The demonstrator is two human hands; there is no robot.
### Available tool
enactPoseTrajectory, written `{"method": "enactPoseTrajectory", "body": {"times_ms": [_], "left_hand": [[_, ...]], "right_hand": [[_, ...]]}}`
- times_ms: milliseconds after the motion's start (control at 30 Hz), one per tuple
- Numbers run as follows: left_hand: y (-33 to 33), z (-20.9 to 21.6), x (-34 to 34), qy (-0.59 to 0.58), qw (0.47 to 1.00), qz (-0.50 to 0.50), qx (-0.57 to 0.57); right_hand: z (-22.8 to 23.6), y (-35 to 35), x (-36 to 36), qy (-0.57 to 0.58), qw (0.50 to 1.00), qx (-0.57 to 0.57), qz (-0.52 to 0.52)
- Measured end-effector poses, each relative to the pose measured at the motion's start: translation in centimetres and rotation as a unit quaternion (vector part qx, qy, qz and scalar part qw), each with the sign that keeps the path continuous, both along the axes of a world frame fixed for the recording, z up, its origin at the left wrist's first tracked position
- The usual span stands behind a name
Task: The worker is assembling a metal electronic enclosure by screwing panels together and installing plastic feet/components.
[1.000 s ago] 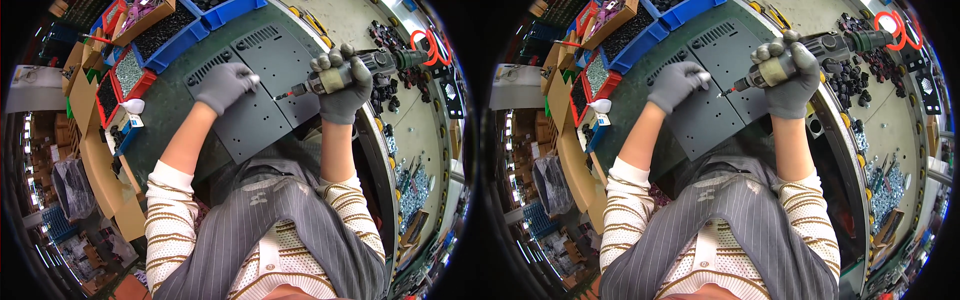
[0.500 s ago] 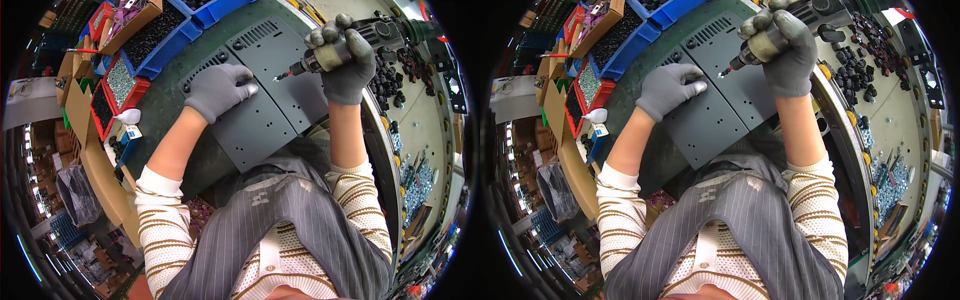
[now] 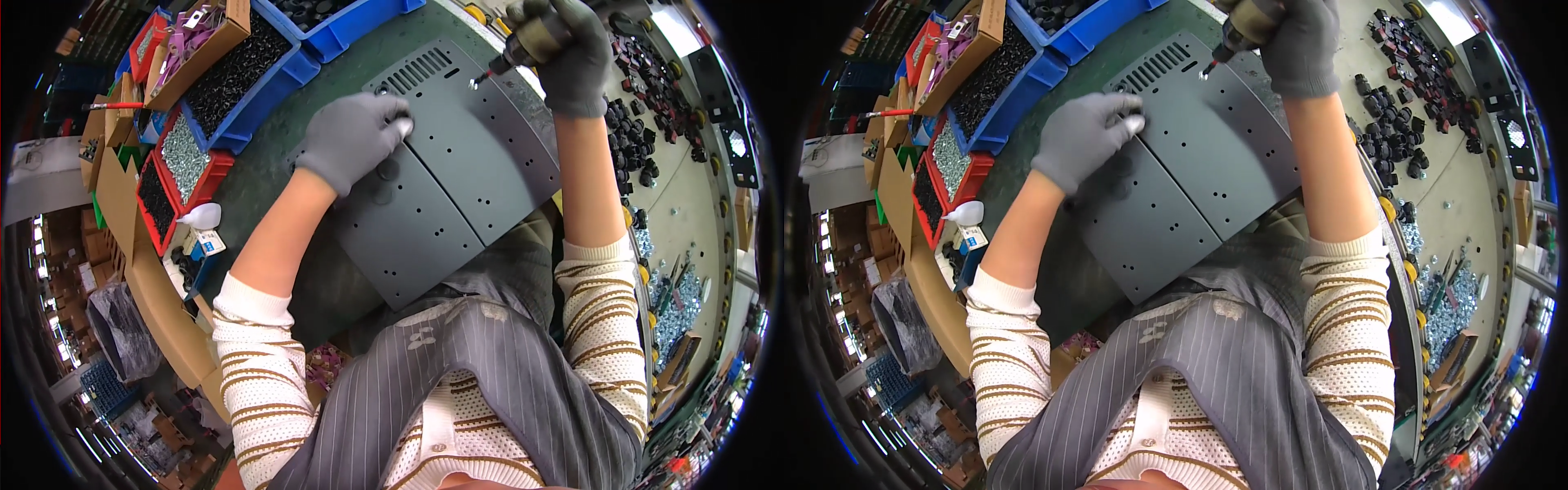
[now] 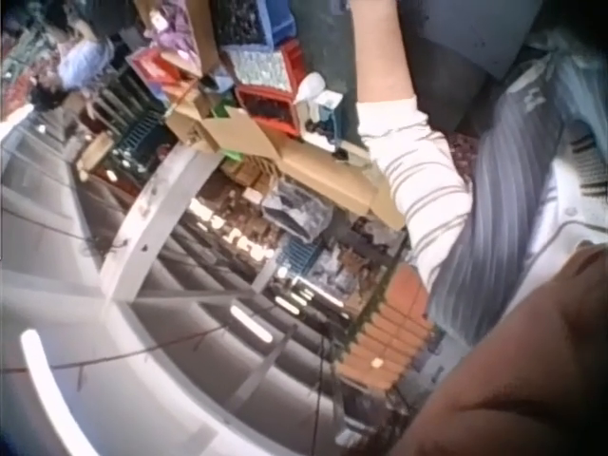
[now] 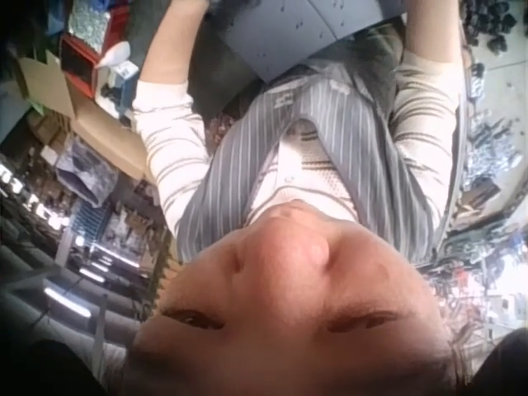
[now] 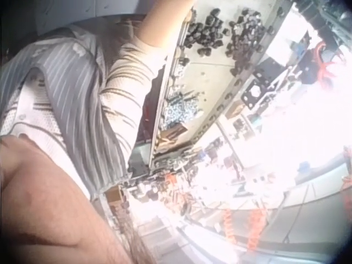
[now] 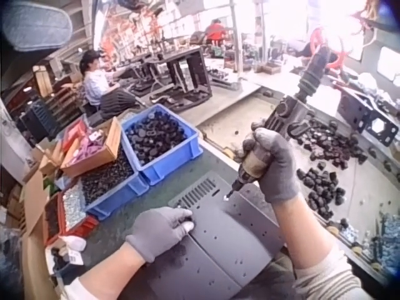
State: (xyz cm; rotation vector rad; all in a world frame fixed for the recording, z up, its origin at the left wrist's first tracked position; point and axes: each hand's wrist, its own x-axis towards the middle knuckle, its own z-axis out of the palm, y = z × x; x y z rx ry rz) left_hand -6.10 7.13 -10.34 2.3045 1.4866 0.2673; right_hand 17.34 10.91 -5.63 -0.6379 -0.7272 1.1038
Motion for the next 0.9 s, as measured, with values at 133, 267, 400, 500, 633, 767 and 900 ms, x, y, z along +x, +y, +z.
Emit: {"method": "enactPoseTrajectory", "body": {"times_ms": [133,267,400,500,633,767,900], "left_hand": [[5.5,-1.0,3.1,-0.085,0.993,0.05,0.069],[8.7,-2.0,5.6,-0.119,0.99,0.067,0.043],[9.0,-3.7,6.4,-0.097,0.992,0.072,0.027],[9.0,-3.6,7.0,-0.094,0.992,0.083,-0.01],[9.0,-3.6,6.9,-0.08,0.993,0.079,0.018],[9.1,-3.2,6.2,-0.12,0.99,0.077,-0.014],[7.8,0.0,1.8,-0.558,0.761,0.196,-0.267]], "right_hand": [[0.3,3.6,-0.1,-0.051,0.998,0.03,-0.007],[-0.7,6.8,-1.1,-0.039,0.997,0.07,0.012],[0.0,6.6,-2.8,-0.12,0.987,0.049,0.096],[-1.9,8.1,-3.0,-0.183,0.976,0.024,0.118],[-4.1,10.1,-4.2,-0.17,0.93,0.282,0.162],[-4.0,10.4,-4.0,-0.207,0.924,0.284,0.15],[-1.9,8.5,-4.4,-0.241,0.961,0.005,0.135]]}}
